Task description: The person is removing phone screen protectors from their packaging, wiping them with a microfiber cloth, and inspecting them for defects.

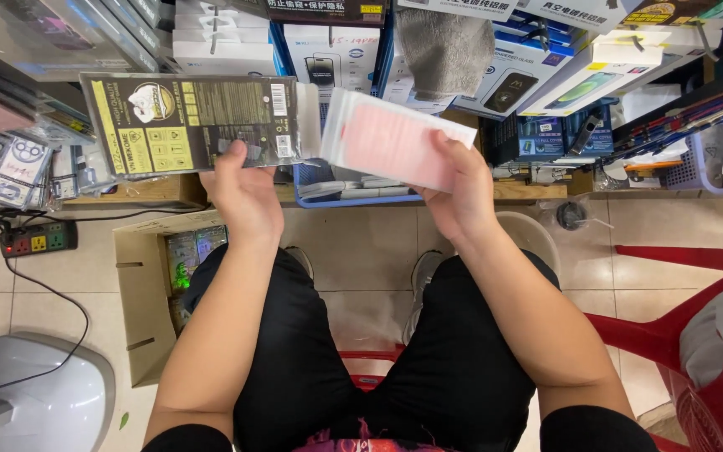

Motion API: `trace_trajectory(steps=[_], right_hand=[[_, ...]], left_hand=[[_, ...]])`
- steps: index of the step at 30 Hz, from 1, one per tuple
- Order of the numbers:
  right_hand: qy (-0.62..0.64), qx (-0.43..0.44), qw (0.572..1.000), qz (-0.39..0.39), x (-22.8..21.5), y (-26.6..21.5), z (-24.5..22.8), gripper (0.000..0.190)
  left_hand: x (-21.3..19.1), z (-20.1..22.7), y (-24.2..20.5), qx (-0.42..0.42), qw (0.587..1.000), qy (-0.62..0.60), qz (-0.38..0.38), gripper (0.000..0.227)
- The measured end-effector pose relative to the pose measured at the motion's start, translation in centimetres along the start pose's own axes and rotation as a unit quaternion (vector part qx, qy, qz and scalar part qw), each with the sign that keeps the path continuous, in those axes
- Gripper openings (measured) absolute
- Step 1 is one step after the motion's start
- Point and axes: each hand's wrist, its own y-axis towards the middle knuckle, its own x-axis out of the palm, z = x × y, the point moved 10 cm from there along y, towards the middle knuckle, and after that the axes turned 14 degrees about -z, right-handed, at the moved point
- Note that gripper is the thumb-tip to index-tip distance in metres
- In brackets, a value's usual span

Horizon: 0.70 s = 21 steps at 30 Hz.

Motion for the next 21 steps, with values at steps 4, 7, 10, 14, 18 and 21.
trace_trajectory(steps=[4,7,10,14,18,21], right_hand=[[0.016,-0.014,0.999,0.034,-0.8,-0.3,-1.3,0.041],[0.023,-0.011,0.998,0.058,-1.2,-0.4,-1.8,0.038],[0.058,-0.031,0.996,0.068,-1.2,-0.4,-2.5,0.041],[0.099,-0.061,0.991,0.067,-1.4,0.0,-3.3,0.040],[0.110,-0.066,0.989,0.069,-2.0,0.3,-3.3,0.043],[0.114,-0.061,0.990,0.062,-2.2,0.4,-3.2,0.045]], left_hand=[[4.2,2.3,-0.3,-0.027,0.998,-0.033,0.036,0.069],[9.3,3.9,-0.7,-0.086,0.992,0.095,0.002,0.062],[12.9,4.9,-1.0,-0.113,0.960,0.244,-0.078,0.059],[15.9,5.5,-2.1,-0.205,0.909,0.345,-0.115,0.070],[16.4,4.8,-2.7,-0.282,0.854,0.414,-0.144,0.083],[13.8,3.3,-1.7,-0.297,0.816,0.471,-0.155,0.080]])
